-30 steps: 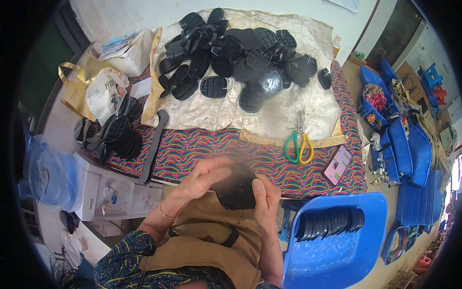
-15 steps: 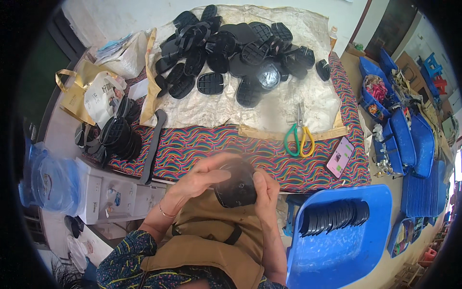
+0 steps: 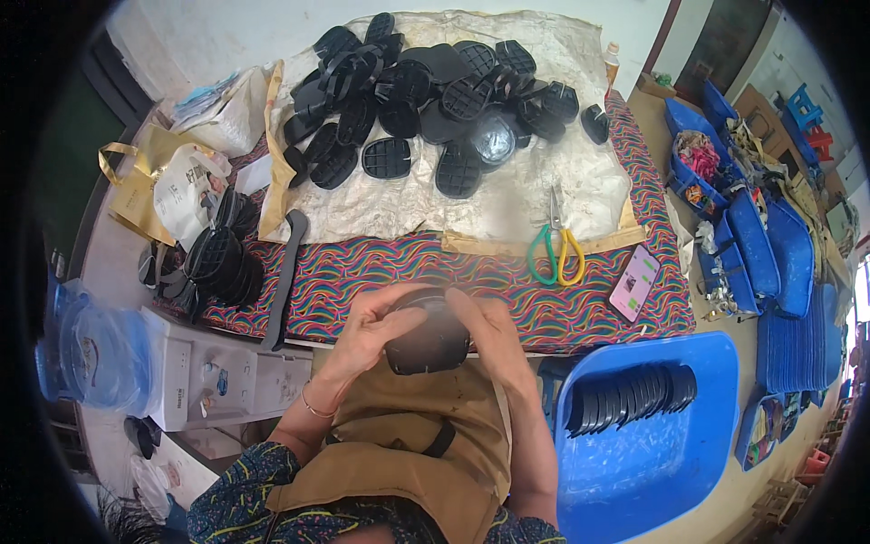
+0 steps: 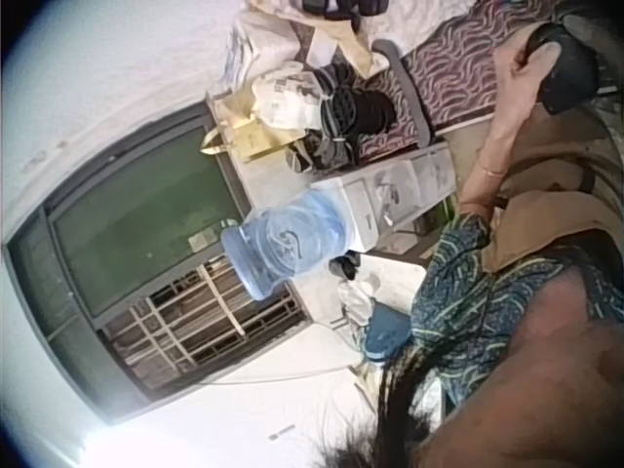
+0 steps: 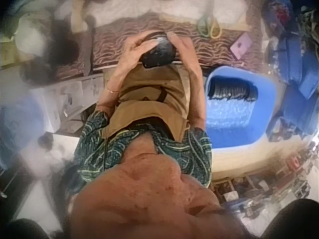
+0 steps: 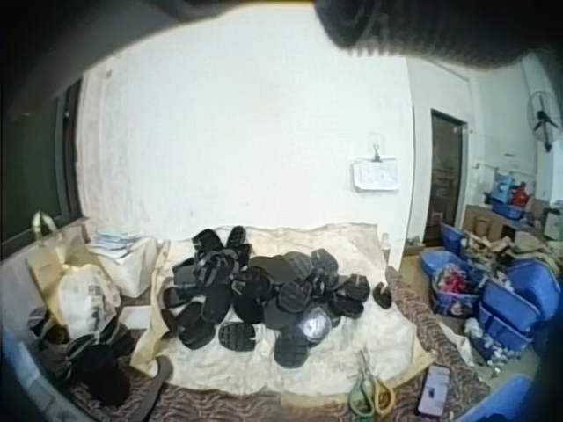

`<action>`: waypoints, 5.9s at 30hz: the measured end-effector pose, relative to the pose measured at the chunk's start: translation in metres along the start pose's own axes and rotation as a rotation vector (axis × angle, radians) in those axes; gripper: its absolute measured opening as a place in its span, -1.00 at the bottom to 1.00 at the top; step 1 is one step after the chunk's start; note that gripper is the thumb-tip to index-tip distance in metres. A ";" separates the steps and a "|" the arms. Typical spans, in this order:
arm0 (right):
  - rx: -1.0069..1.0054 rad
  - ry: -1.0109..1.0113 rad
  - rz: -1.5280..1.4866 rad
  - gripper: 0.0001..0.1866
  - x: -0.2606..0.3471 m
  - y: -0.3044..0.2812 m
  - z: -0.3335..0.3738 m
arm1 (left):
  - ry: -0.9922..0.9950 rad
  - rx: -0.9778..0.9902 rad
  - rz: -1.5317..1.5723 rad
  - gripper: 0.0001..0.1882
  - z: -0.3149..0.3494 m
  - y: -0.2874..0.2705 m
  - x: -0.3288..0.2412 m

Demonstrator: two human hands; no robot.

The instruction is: The person assembles black sandals by hand, picking up soles and straps from a table and a blue bin. They insert the straps into the soles and stack the finished sandals.

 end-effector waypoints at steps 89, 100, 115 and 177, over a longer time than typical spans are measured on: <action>-0.229 -0.375 0.118 -0.37 -0.009 0.049 0.009 | 0.027 -0.319 1.105 -0.57 -0.035 -0.003 0.037; -0.128 -0.168 -0.578 -0.71 -0.043 0.036 0.009 | 0.080 -0.196 1.263 -0.53 -0.036 -0.011 0.027; 0.120 -0.069 -0.069 -0.70 -0.048 0.077 0.026 | 0.157 -0.173 0.721 -0.50 0.005 -0.070 -0.050; 0.636 -0.210 -0.397 -0.48 -0.083 0.347 -0.135 | 0.442 -1.178 -1.638 -0.31 0.212 -0.221 -0.061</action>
Point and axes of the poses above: each hand's wrist, its own z-axis away from the middle knuckle, its own y-axis out of the palm, x = y × z, the point moved 4 cm from there along -z, towards the middle knuckle, and after that the axes turned 1 degree about x, right-handed, at the moved point
